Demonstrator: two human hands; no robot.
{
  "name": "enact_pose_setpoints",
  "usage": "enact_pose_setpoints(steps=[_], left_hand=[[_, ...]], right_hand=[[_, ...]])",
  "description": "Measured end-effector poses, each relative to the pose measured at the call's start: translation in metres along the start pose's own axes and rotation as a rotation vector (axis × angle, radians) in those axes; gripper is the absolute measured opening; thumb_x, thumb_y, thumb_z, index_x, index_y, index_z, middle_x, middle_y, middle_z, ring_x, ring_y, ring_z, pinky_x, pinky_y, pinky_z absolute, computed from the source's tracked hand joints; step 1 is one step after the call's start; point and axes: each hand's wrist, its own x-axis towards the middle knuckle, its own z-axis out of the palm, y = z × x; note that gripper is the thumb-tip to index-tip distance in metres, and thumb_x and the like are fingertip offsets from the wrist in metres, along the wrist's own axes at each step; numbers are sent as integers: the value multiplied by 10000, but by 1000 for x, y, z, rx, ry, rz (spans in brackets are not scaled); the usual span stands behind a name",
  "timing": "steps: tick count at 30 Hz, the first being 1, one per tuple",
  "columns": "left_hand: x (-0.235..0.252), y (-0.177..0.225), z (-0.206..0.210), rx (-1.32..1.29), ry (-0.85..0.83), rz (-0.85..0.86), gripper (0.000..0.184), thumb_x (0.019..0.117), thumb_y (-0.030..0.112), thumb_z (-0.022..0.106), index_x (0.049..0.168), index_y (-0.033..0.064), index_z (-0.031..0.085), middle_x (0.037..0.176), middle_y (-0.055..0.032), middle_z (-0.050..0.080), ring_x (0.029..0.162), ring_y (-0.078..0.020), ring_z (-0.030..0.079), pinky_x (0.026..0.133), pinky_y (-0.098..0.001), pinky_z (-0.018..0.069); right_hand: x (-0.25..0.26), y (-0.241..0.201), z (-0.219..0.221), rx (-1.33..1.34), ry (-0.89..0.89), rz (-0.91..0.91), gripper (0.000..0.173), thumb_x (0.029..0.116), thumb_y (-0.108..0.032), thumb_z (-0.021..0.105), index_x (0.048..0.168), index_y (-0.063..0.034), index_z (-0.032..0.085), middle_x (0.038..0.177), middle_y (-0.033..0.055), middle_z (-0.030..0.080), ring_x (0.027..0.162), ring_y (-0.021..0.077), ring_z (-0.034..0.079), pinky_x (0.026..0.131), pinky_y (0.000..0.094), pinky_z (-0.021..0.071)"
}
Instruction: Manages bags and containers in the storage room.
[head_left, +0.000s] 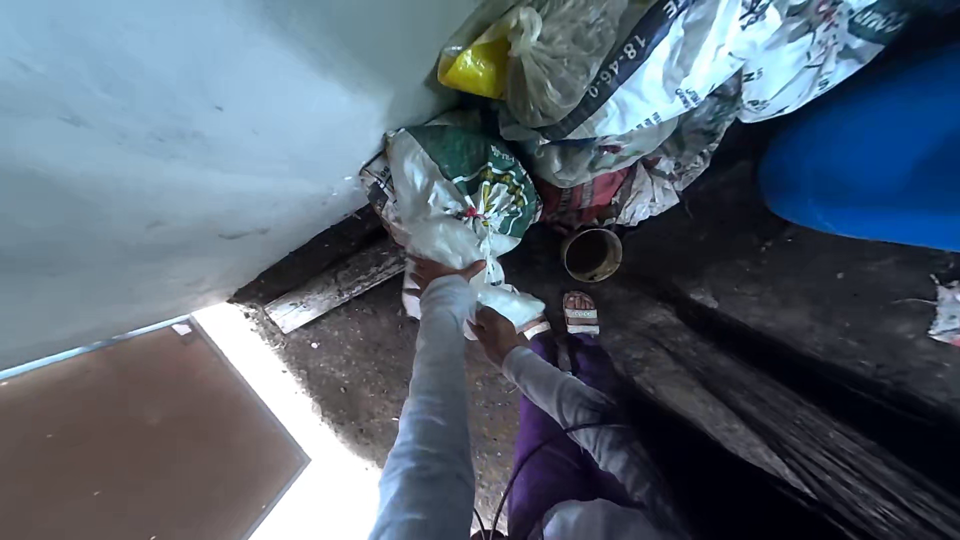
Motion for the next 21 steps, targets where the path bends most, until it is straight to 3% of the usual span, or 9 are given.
enact_pose_setpoints(steps=[2, 4, 8, 11, 13, 15, 17, 19, 21], left_hand=[[0, 4, 18, -110, -145, -25, 1083, 782, 540, 850, 1525, -64, 343, 1531, -294, 429, 1431, -407, 429, 1162, -591, 359], [-8, 6, 35, -202, -230, -38, 788, 880, 397, 804, 1432, -69, 490, 1455, -275, 530, 1380, -383, 503, 1147, -537, 401], [-12, 3, 42, -326, -167, -138, 711, 886, 343, 796, 1383, -88, 525, 1387, -286, 576, 1327, -389, 545, 1115, -532, 436], [-23, 2, 11, -554, -112, -169, 696, 828, 222, 850, 1353, -100, 526, 1338, -295, 594, 1269, -395, 578, 1073, -541, 466], [-41, -7, -19, -502, -157, -112, 568, 910, 205, 773, 1324, -111, 545, 1348, -292, 586, 1291, -388, 556, 1095, -526, 437], [-60, -32, -40, -232, -230, 86, 412, 1042, 206, 586, 1353, -64, 581, 1410, -256, 580, 1363, -366, 520, 1152, -516, 379], [-82, -67, -46, -198, -171, 146, 345, 1060, 157, 534, 1333, -37, 616, 1390, -247, 602, 1346, -361, 539, 1142, -516, 398], [-104, -87, -54, -367, -136, -9, 334, 1050, 111, 553, 1326, -70, 601, 1394, -246, 593, 1343, -309, 537, 1144, -435, 387], [-116, -99, -53, -610, -87, -143, 324, 1017, 58, 596, 1295, -108, 589, 1352, -259, 600, 1279, -287, 558, 1096, -399, 413]], right_hand=[[-2, 16, -5, -15, 7, 36, 333, 1065, -164, 535, 1263, 76, 655, 1354, 243, 625, 1272, 353, 605, 1120, 485, 440], [-5, 38, -10, -58, -7, 56, 360, 1066, -200, 538, 1289, 59, 649, 1394, 236, 604, 1294, 350, 593, 1128, 488, 432], [-22, 75, -29, 102, 24, -27, 455, 999, -186, 637, 1414, -7, 586, 1361, 202, 622, 1153, 288, 657, 1015, 427, 531], [-38, 106, -48, 477, 406, -30, 310, 964, -61, 638, 1256, 38, 665, 1123, 178, 708, 884, 176, 702, 800, 341, 603], [-46, 122, -60, 555, 566, 104, 269, 1005, -95, 620, 1223, 59, 651, 1088, 178, 691, 824, 160, 675, 758, 330, 589], [-52, 141, -61, 532, 551, 291, 367, 1050, -216, 595, 1310, 42, 597, 1194, 215, 659, 931, 247, 687, 825, 410, 590], [-59, 150, -46, 573, 384, 445, 498, 1072, -295, 541, 1470, -3, 475, 1408, 264, 563, 1215, 379, 616, 989, 551, 523], [-72, 139, -15, 770, 202, 575, 519, 1116, -267, 415, 1565, -26, 316, 1533, 267, 435, 1353, 398, 508, 1052, 577, 468], [-83, 113, 13, 948, 82, 660, 479, 1137, -234, 289, 1547, 13, 298, 1538, 268, 410, 1343, 370, 511, 1048, 518, 479]])
